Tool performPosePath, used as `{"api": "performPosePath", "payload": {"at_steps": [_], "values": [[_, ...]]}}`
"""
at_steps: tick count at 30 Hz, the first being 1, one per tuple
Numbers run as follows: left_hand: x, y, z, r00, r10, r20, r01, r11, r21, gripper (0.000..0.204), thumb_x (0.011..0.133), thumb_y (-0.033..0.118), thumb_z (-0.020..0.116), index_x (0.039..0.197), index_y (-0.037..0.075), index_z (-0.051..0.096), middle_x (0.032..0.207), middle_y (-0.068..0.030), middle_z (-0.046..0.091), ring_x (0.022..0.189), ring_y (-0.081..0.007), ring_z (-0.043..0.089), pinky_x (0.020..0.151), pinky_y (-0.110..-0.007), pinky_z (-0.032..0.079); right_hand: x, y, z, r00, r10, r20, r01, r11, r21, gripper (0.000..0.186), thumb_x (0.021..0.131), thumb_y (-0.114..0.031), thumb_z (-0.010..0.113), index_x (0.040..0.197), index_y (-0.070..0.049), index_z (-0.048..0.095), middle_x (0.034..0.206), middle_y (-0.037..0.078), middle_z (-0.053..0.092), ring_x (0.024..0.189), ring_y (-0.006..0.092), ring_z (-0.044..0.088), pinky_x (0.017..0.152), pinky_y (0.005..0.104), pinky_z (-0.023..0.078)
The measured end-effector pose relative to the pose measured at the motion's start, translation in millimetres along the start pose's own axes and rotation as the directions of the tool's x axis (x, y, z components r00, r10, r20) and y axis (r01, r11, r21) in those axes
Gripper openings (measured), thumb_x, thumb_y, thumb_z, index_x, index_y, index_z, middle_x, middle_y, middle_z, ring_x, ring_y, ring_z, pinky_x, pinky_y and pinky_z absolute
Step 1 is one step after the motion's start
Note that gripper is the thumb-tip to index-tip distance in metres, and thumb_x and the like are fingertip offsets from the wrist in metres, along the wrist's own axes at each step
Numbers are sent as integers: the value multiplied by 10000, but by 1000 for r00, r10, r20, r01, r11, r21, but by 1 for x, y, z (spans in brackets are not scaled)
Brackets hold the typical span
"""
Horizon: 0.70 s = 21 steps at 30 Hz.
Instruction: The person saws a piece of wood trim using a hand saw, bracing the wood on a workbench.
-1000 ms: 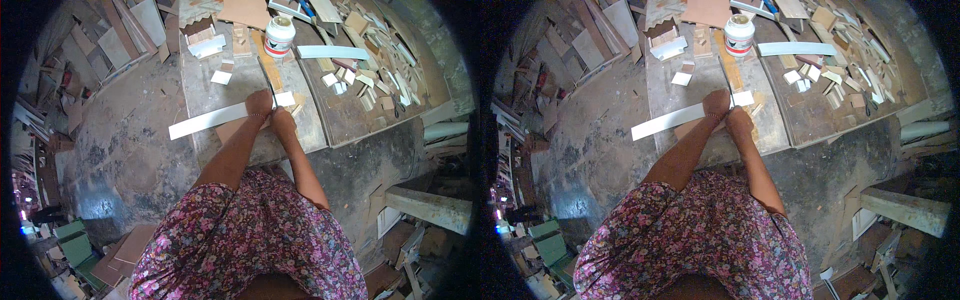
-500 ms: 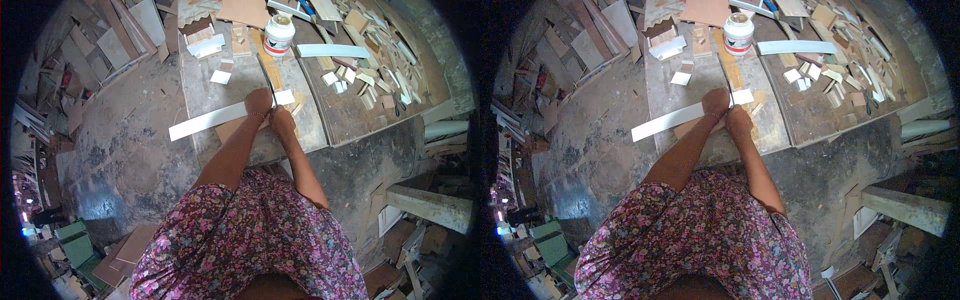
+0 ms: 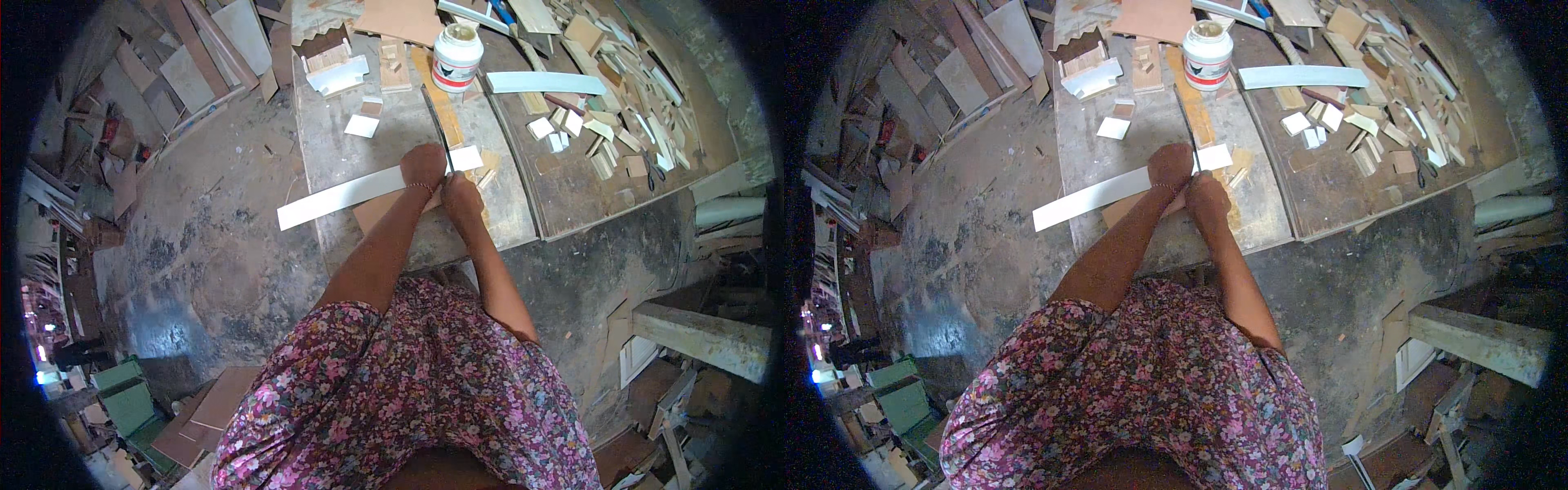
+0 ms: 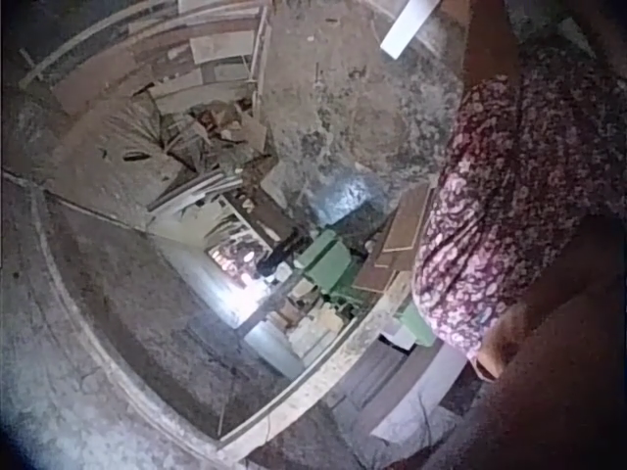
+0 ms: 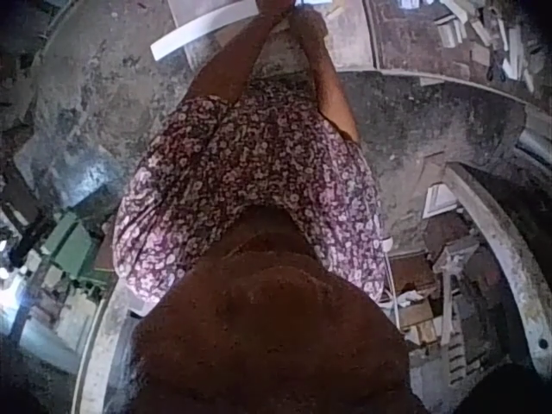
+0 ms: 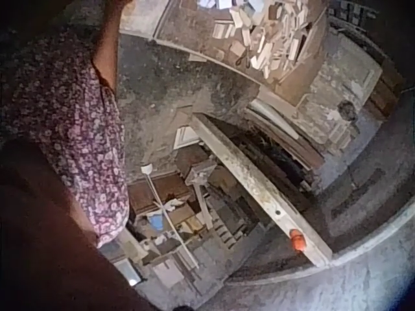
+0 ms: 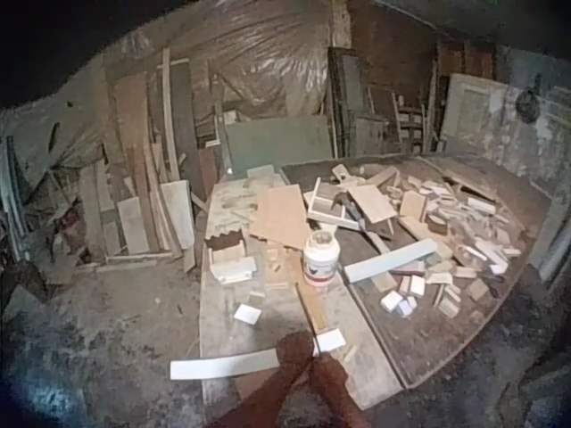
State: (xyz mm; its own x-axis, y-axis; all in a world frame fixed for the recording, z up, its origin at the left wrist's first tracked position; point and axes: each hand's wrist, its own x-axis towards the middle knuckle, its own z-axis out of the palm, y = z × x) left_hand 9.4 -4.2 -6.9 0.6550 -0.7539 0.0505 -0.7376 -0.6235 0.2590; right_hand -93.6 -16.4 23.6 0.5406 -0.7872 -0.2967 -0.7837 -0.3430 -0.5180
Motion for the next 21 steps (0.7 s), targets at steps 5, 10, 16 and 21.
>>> {"api": "performPosePath", "payload": {"at_steps": [5,10,16,21], "values": [[-1,3,0,1000,-1,-29,1,1000,5,278,770,203,399,706,57,627,728,-130,617,684,-268,615,588,-391,491,5,7,6,999,-25,-34,25,1000,-5,376,851,-283,321,859,17,548,842,224,586,813,368,571,717,444,442],[-2,4,-3,1000,0,-16,0,1000,6,276,776,206,401,702,63,625,729,-129,616,690,-261,614,595,-381,490,4,5,2,1000,-20,-18,20,1000,17,344,840,-261,336,840,22,532,829,230,585,805,369,572,707,448,442],[-4,8,-10,999,-50,0,50,999,-19,303,790,229,386,704,62,624,728,-122,614,684,-261,609,605,-380,483,0,8,4,999,-36,-32,37,999,28,348,841,-282,364,888,21,528,823,260,571,815,388,561,698,460,433],[-4,10,-15,998,-70,-7,69,994,-86,326,797,237,369,701,57,623,736,-126,613,685,-277,604,617,-386,479,10,13,9,999,-47,-16,47,999,-8,328,828,-265,396,867,23,548,802,253,575,792,386,567,681,452,440]]}}
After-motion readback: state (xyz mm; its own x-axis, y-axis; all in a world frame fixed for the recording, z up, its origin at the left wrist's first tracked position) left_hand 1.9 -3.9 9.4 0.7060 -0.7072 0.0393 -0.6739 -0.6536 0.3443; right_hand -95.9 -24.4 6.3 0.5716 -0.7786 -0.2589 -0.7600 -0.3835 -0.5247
